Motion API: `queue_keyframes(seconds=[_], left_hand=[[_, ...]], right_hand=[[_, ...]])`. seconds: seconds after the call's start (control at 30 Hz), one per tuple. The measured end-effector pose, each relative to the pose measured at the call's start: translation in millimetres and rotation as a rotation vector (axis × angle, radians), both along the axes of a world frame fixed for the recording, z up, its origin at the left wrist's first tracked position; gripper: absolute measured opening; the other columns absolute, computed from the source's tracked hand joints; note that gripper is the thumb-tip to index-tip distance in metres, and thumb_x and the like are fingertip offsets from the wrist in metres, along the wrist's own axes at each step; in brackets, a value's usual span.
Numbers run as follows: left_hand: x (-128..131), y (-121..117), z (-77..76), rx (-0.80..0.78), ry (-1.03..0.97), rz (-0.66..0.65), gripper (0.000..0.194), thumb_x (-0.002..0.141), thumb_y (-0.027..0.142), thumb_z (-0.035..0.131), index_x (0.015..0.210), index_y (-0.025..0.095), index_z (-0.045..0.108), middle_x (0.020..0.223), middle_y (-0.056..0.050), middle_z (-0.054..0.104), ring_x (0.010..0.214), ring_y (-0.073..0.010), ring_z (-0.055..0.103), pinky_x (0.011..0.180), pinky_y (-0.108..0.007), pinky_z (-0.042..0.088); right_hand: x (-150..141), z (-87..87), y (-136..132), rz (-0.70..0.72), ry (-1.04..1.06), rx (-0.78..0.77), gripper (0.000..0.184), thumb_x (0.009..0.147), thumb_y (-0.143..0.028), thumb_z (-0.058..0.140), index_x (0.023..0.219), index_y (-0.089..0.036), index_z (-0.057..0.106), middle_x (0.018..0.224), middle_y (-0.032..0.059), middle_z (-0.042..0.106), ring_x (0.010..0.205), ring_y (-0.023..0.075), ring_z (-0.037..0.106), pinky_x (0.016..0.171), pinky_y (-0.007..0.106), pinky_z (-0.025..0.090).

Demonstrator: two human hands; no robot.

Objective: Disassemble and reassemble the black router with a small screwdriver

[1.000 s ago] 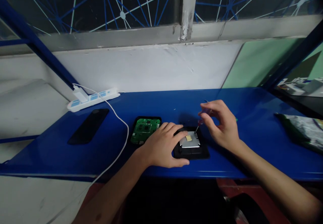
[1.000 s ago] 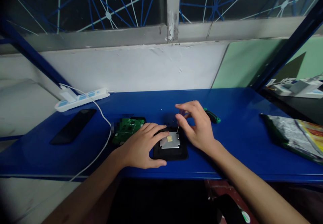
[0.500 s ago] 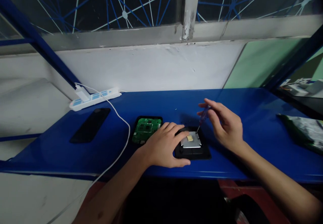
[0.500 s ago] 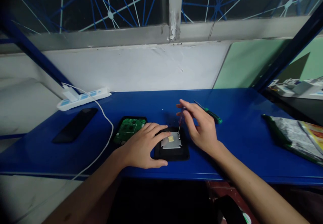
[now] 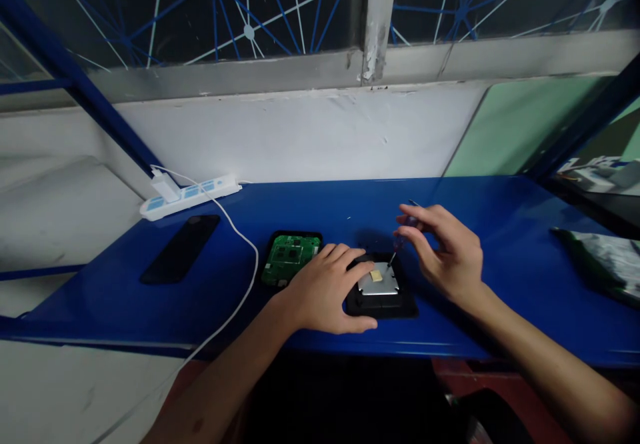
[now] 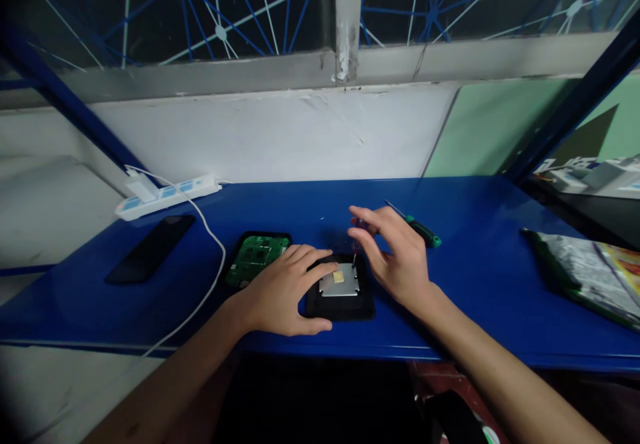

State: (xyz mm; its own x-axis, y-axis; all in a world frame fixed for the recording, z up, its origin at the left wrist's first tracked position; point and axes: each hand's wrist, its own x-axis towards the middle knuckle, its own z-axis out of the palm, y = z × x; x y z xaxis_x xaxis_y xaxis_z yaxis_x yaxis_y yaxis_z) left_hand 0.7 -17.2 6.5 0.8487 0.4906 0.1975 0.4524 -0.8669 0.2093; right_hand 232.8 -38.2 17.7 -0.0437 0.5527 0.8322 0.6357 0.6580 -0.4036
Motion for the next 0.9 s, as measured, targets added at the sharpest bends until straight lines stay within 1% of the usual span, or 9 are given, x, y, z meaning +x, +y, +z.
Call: queue_keyframes(seconds=[0.13, 0.23, 0.33, 0.4, 0.47, 0.57, 0.73, 0.9], left_hand=[[0.2, 0.3, 0.3, -0.013, -0.010, -0.003, 0.079, 0.074, 0.065, 0.071, 0.137, 0.021, 0.052, 0.144, -0.013, 0.051, 0.126, -0.0351, 0.049, 0.109, -0.053, 0.037], [0.4, 0.2, 2.3, -0.018, -0.004, -0.003, 0.081, 0.073, 0.065, 0.072, 0.138, 0.021, 0.052, 0.144, -0.014, 0.052, 0.126, -0.0356, 0.050, 0.109, -0.054, 0.037], [0.4, -0.1, 3.9, -0.025, 0.006, 0.004, 0.081, 0.073, 0.066, 0.072, 0.138, 0.021, 0.052, 0.143, -0.014, 0.052, 0.126, -0.0360, 0.049, 0.109, -0.054, 0.037], [0.3, -0.1, 4.0, -0.029, 0.008, 0.002, 0.081, 0.074, 0.066, 0.071, 0.139, 0.021, 0.051, 0.144, -0.014, 0.051, 0.126, -0.0360, 0.049, 0.108, -0.054, 0.037], [0.3, 0.1, 3.5, -0.027, 0.011, 0.000, 0.082, 0.074, 0.067, 0.070, 0.139, 0.021, 0.050, 0.144, -0.014, 0.051, 0.125, -0.0360, 0.049, 0.108, -0.055, 0.037], [0.5, 0.4, 2.8, -0.024, 0.022, 0.002, 0.081, 0.074, 0.068, 0.069, 0.138, 0.020, 0.052, 0.143, -0.015, 0.051, 0.126, -0.0358, 0.048, 0.108, -0.054, 0.037], [0.7, -0.2, 4.0, -0.035, 0.023, 0.006, 0.081, 0.074, 0.069, 0.069, 0.137, 0.020, 0.053, 0.143, -0.014, 0.051, 0.126, -0.0355, 0.049, 0.108, -0.053, 0.037], [0.7, -0.3, 4.6, -0.038, 0.026, 0.006, 0.080, 0.074, 0.067, 0.070, 0.136, 0.019, 0.053, 0.143, -0.015, 0.052, 0.126, -0.0355, 0.049, 0.108, -0.052, 0.038]], right_hand=[[-1.3, -0.5, 0.7, 0.004, 0.010, 0.015, 0.044, 0.089, -0.009, 0.065, 0.128, -0.029, 0.062, 0.088, 0.0015, 0.067, 0.079, 0.0160, 0.067, 0.072, 0.035, 0.057], [0.6, -3.3, 2.1, -0.002, 0.025, -0.024, 0.043, 0.090, -0.011, 0.064, 0.129, -0.028, 0.061, 0.092, 0.0023, 0.067, 0.076, 0.0150, 0.064, 0.070, 0.035, 0.058], [3.2, -7.5, 4.8, 0.009, 0.041, -0.076, 0.043, 0.091, -0.014, 0.062, 0.132, -0.028, 0.058, 0.090, 0.0017, 0.064, 0.075, 0.0149, 0.063, 0.069, 0.035, 0.058], [4.9, -10.6, 7.8, -0.006, 0.121, -0.109, 0.042, 0.092, -0.016, 0.062, 0.132, -0.029, 0.058, 0.091, 0.0014, 0.065, 0.076, 0.0148, 0.066, 0.072, 0.035, 0.059], [6.5, -13.7, 11.5, -0.044, 0.228, -0.153, 0.039, 0.092, -0.019, 0.063, 0.130, -0.028, 0.058, 0.097, 0.0024, 0.069, 0.077, 0.0152, 0.070, 0.075, 0.035, 0.060], [7.9, -17.8, 16.8, -0.076, 0.328, -0.208, 0.034, 0.091, -0.026, 0.066, 0.124, -0.025, 0.059, 0.103, 0.0046, 0.073, 0.081, 0.0177, 0.074, 0.078, 0.036, 0.062], [6.5, -22.8, 20.2, -0.075, 0.318, -0.272, 0.031, 0.090, -0.031, 0.067, 0.118, -0.024, 0.058, 0.102, 0.0055, 0.075, 0.082, 0.0194, 0.076, 0.076, 0.035, 0.062], [5.9, -23.7, 19.7, -0.085, 0.295, -0.277, 0.031, 0.090, -0.031, 0.067, 0.118, -0.023, 0.058, 0.102, 0.0061, 0.075, 0.084, 0.0196, 0.076, 0.077, 0.035, 0.062]])
